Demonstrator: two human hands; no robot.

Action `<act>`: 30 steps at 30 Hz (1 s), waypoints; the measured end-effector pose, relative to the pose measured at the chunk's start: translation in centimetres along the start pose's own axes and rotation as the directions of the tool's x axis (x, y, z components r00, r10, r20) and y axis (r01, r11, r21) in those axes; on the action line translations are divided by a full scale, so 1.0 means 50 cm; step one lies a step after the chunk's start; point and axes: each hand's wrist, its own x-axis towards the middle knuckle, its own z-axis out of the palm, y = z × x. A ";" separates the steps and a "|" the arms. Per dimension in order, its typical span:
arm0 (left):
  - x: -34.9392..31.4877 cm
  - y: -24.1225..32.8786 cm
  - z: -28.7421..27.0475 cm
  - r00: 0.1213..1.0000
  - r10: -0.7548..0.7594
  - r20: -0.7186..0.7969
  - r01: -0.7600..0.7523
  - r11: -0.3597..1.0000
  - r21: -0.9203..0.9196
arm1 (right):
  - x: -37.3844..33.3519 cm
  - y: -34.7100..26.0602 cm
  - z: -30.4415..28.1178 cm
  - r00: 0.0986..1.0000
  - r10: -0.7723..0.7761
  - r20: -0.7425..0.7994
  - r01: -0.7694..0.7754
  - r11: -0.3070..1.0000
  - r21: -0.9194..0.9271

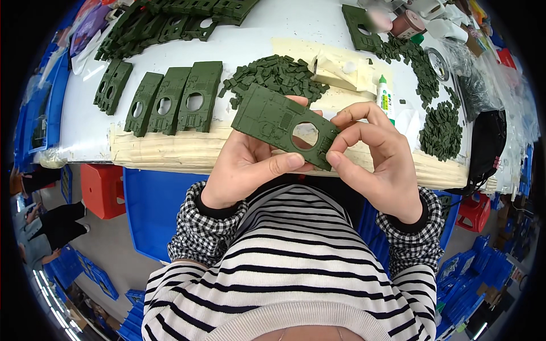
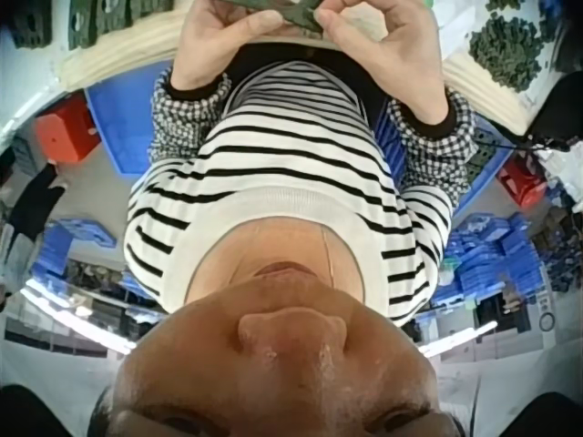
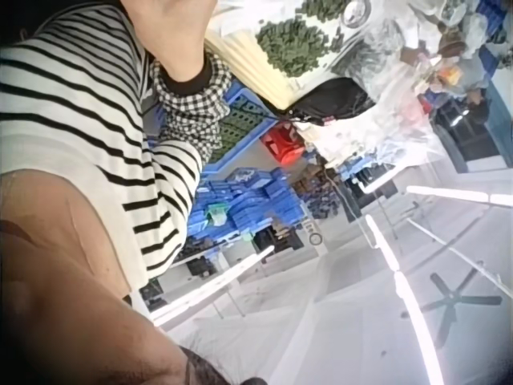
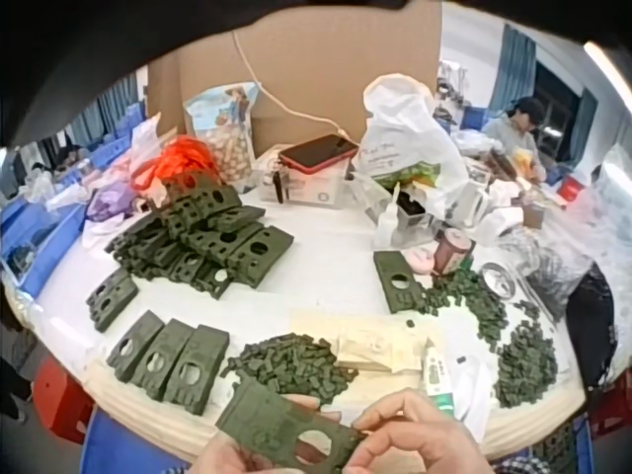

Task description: Apply glue and attach small plastic parts to model tank bodies.

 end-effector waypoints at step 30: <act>-0.004 -0.007 -0.006 1.000 0.000 -0.031 0.000 1.000 0.011 | 0.011 -0.021 -0.011 0.993 -0.037 0.115 0.064 0.967 -0.245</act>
